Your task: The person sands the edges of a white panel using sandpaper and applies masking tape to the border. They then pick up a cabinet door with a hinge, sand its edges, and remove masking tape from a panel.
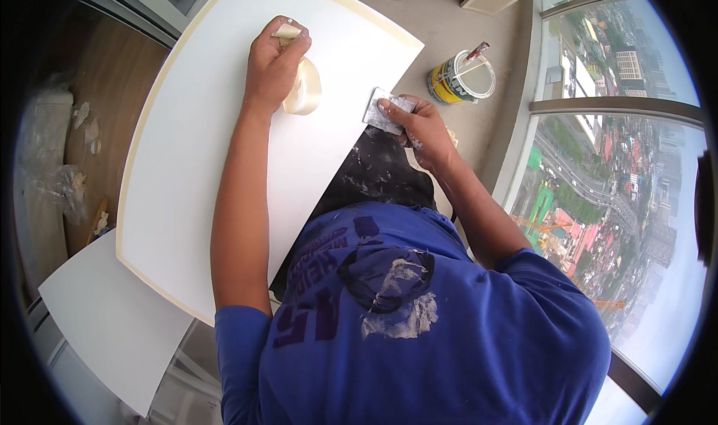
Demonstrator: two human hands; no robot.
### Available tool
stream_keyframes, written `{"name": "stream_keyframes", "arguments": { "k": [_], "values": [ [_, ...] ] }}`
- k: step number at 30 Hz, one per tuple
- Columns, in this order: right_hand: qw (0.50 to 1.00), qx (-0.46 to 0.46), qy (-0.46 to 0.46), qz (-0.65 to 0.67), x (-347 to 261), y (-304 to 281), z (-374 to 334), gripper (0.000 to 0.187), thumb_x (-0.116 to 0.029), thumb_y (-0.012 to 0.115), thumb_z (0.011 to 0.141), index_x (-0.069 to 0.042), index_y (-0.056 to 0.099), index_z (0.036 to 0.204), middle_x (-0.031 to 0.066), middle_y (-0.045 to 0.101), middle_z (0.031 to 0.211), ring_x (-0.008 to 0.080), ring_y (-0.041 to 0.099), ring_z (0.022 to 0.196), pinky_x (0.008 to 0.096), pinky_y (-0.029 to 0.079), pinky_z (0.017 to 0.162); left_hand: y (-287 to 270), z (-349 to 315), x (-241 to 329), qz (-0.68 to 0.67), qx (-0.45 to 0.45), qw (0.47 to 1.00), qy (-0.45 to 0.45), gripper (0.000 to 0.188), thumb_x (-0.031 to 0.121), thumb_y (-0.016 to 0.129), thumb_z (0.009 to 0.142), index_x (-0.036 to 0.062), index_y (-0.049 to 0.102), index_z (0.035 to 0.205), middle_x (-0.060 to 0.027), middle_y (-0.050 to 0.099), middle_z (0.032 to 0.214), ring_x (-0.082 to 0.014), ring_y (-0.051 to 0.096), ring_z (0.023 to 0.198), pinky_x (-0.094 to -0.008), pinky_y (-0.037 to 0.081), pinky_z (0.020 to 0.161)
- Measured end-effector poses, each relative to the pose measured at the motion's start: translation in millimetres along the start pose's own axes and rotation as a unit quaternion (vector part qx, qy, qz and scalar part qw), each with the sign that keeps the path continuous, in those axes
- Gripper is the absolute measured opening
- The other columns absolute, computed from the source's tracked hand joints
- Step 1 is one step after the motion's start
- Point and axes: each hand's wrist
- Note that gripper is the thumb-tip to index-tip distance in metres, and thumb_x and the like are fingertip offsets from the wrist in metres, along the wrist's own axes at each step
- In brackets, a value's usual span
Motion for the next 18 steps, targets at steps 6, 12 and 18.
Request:
{"name": "stream_keyframes", "arguments": {
  "k": [6, 12, 18],
  "values": [
    [0.991, -0.017, 0.017, -0.129, 2, 18, -17, 0.028, -0.026, 0.084, 0.095, 0.001, 0.077, 0.098, 0.0033, 0.072, 0.077, 0.0073, 0.057, 0.059, 0.0241, 0.041, 0.051, -1, 3, -2, 0.011, 0.009, 1.000, 0.004, 0.006, 0.011, 0.066, 0.099, 0.0055, 0.063, 0.099, 0.0022, 0.064, 0.089, -0.0071, 0.056, 0.082, -0.0253, 0.047, 0.076],
    [0.995, 0.085, -0.027, 0.034, -37, -60, 69, 0.025, -0.022, 0.084, 0.094, -0.001, 0.071, 0.093, 0.0022, 0.065, 0.074, 0.0078, 0.048, 0.054, 0.0239, 0.034, 0.048, 3, 6, -1, 0.029, 0.006, 0.999, -0.015, 0.005, 0.011, 0.066, 0.098, 0.0060, 0.063, 0.098, 0.0017, 0.064, 0.089, -0.0078, 0.057, 0.084, -0.0260, 0.047, 0.078],
    [0.990, 0.097, -0.058, 0.088, -41, -65, 79, 0.024, -0.023, 0.082, 0.096, -0.002, 0.070, 0.095, 0.0016, 0.065, 0.074, 0.0077, 0.048, 0.055, 0.0231, 0.034, 0.048, 4, 5, 1, 0.013, 0.013, 1.000, -0.006, 0.004, 0.010, 0.065, 0.098, 0.0069, 0.063, 0.098, 0.0017, 0.064, 0.090, -0.0083, 0.057, 0.083, -0.0267, 0.047, 0.079]
  ]
}}
Point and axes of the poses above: each hand's wrist, its own z-axis towards the middle knuckle, its own y-axis out of the palm, x = y × z
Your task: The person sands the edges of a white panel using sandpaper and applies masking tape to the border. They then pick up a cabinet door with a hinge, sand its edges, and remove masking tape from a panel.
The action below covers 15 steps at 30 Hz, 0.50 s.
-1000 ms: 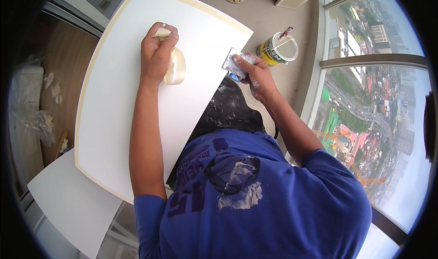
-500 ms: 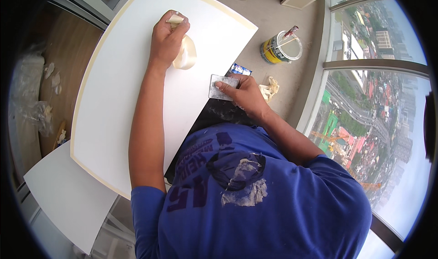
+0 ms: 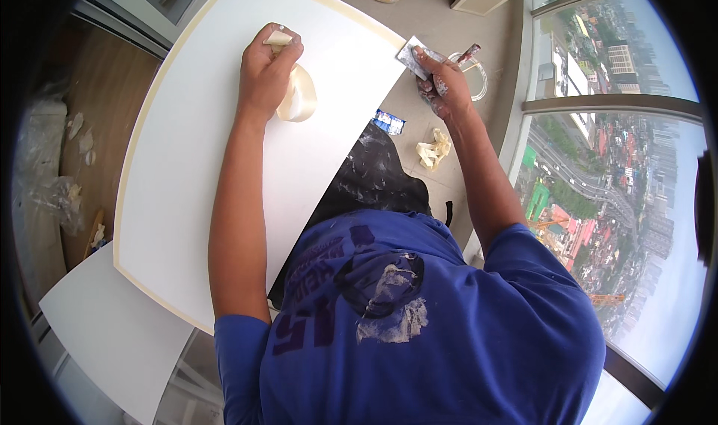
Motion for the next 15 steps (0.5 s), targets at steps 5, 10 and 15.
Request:
{"name": "stream_keyframes", "arguments": {
  "k": [5, 10, 15],
  "values": [
    [0.998, -0.041, 0.003, -0.038, 37, 34, -58, 0.025, -0.023, 0.082, 0.097, 0.000, 0.074, 0.101, -0.0002, 0.067, 0.075, 0.0066, 0.048, 0.053, 0.0233, 0.037, 0.047, 0, -2, 3, -0.011, 0.007, 1.000, -0.013, 0.004, 0.009, 0.065, 0.098, 0.0068, 0.062, 0.097, 0.0018, 0.064, 0.090, -0.0080, 0.056, 0.085, -0.0265, 0.048, 0.080],
    [0.999, 0.010, -0.014, -0.034, 16, 10, -18, 0.027, -0.025, 0.084, 0.096, 0.000, 0.074, 0.097, 0.0014, 0.067, 0.074, 0.0071, 0.049, 0.055, 0.0241, 0.036, 0.050, 1, 0, 3, -0.025, -0.004, 1.000, -0.008, 0.004, 0.009, 0.065, 0.099, 0.0067, 0.062, 0.097, 0.0019, 0.063, 0.090, -0.0073, 0.056, 0.085, -0.0257, 0.048, 0.080],
    [0.997, 0.010, -0.049, -0.054, 25, 17, -27, 0.027, -0.023, 0.084, 0.095, 0.001, 0.073, 0.098, 0.0018, 0.069, 0.077, 0.0064, 0.052, 0.057, 0.0245, 0.036, 0.050, 3, 2, -1, -0.027, -0.017, 0.999, 0.003, 0.004, 0.009, 0.065, 0.099, 0.0067, 0.062, 0.098, 0.0017, 0.064, 0.091, -0.0076, 0.057, 0.084, -0.0258, 0.048, 0.079]
  ]
}}
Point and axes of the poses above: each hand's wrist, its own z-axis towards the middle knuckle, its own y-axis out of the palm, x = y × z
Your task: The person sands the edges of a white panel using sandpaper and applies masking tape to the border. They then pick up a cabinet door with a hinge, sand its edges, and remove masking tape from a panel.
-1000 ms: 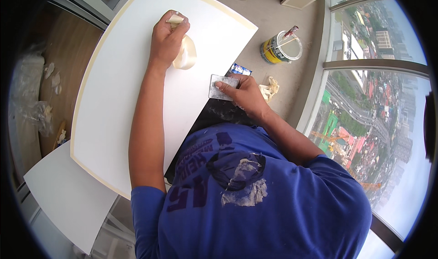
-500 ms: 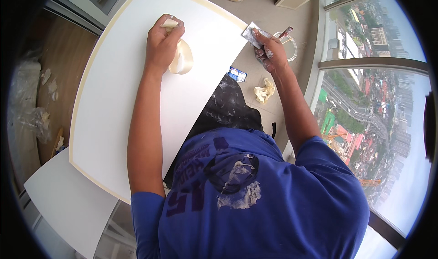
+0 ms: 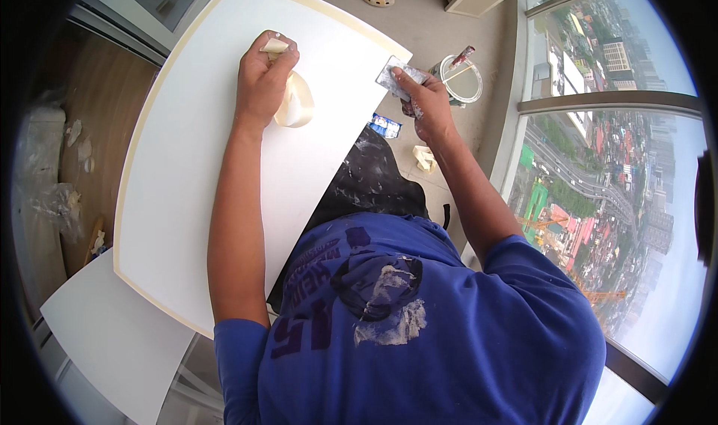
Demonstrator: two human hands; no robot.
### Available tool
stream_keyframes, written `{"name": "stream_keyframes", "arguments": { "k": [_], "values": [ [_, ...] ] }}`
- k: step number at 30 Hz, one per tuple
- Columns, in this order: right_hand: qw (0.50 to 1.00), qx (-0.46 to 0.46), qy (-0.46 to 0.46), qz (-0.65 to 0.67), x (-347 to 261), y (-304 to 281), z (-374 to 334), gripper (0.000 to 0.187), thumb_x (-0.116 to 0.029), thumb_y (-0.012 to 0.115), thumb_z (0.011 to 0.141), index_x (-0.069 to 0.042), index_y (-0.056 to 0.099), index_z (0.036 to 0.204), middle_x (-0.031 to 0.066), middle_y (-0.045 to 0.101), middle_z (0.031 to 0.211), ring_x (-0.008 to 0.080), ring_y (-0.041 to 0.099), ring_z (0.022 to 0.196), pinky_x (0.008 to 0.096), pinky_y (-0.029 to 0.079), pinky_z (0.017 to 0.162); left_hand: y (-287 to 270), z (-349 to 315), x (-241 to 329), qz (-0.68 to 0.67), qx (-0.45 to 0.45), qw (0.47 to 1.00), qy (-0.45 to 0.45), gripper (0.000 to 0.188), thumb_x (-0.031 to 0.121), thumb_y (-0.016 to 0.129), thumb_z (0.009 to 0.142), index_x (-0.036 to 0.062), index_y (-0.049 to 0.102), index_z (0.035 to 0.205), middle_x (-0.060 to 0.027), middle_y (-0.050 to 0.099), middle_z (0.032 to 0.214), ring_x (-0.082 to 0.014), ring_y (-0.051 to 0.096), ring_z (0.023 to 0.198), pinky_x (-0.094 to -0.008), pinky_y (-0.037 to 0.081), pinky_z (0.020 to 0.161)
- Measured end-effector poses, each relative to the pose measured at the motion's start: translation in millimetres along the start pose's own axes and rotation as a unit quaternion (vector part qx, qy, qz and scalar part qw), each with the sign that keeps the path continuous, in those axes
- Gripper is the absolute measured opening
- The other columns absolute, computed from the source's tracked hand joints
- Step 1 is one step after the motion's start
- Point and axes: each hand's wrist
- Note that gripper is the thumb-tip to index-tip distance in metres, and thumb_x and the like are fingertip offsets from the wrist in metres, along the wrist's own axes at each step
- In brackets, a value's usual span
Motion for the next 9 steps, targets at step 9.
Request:
{"name": "stream_keyframes", "arguments": {
  "k": [9],
  "values": [
    [0.994, 0.046, -0.068, -0.066, 6, 4, 9, 0.037, -0.028, 0.084, 0.095, 0.005, 0.073, 0.106, 0.0027, 0.069, 0.075, 0.0068, 0.052, 0.054, 0.0245, 0.039, 0.048, -8, 0, -9, 0.011, 0.005, 1.000, 0.002, 0.008, 0.013, 0.067, 0.098, 0.0068, 0.065, 0.103, 0.0010, 0.066, 0.092, -0.0089, 0.058, 0.085, -0.0251, 0.048, 0.081]
  ]
}}
Point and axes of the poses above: each hand's wrist, its own z-axis towards the middle knuckle, its own y-axis out of the palm, x = y × z
